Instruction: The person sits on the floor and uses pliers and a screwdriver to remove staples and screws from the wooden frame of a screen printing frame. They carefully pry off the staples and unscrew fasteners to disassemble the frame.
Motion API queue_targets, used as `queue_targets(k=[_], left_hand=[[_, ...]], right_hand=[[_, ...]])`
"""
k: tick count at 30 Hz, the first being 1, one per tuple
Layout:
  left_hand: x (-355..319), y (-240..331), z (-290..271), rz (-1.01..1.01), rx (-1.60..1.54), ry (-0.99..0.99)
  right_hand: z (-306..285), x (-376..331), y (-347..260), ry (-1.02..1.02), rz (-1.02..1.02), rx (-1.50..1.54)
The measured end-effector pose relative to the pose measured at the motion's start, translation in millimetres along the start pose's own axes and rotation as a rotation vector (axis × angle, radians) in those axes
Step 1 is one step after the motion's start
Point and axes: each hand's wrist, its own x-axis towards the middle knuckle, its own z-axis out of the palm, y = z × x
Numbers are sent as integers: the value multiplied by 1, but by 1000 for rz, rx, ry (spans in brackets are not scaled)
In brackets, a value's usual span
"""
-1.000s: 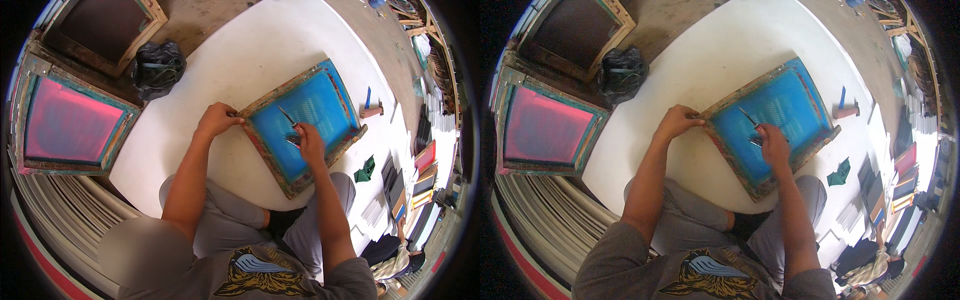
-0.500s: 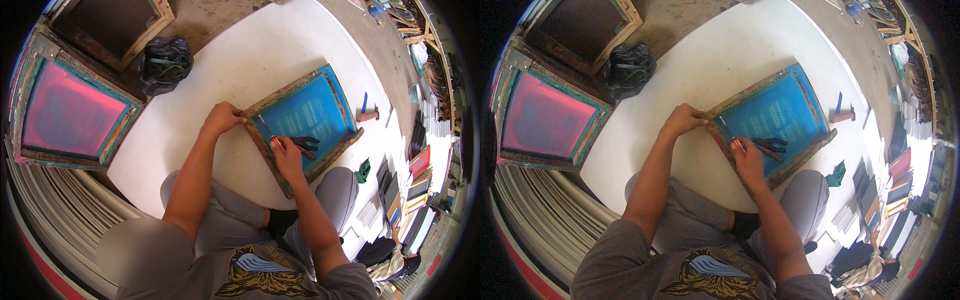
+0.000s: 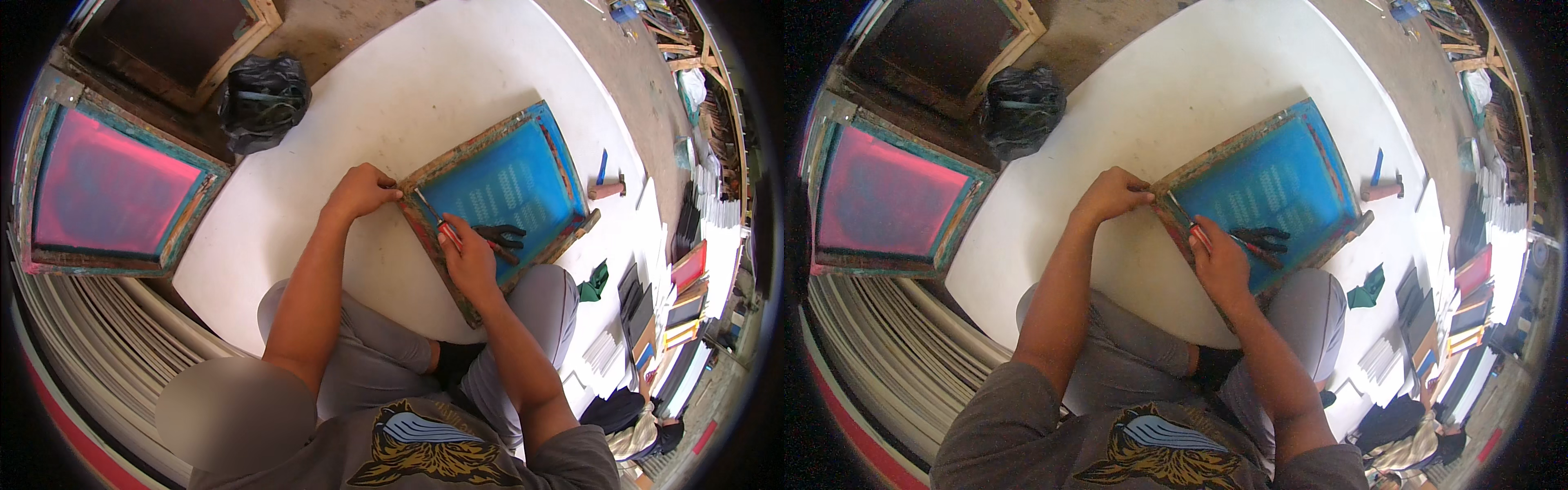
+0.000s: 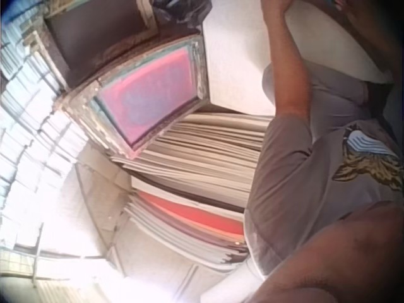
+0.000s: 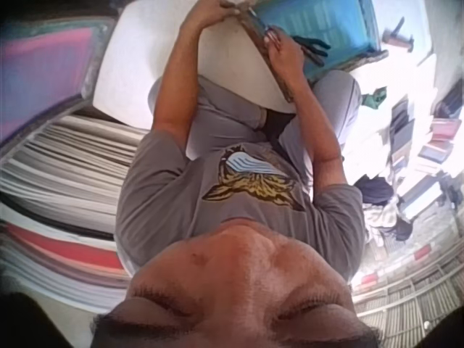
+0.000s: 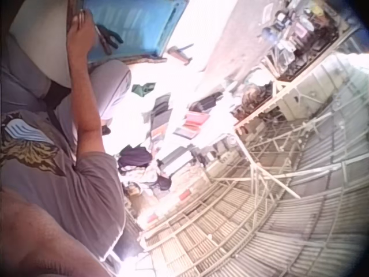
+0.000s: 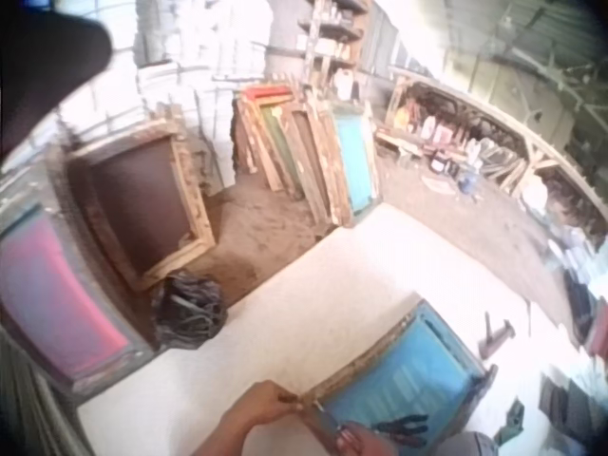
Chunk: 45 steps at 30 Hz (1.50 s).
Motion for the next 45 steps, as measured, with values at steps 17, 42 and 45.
queue_targets(k=[17, 42, 45], left_hand=[[-9, 17, -4, -4, 33, -4], [-10, 12, -4, -21, -23, 43], [-9, 9, -3, 0, -8, 48]], right_hand=[[71, -26, 18, 33, -95, -102], [-56, 29, 76, -105, 95, -470], [-38, 29, 58, -116, 111, -16]])
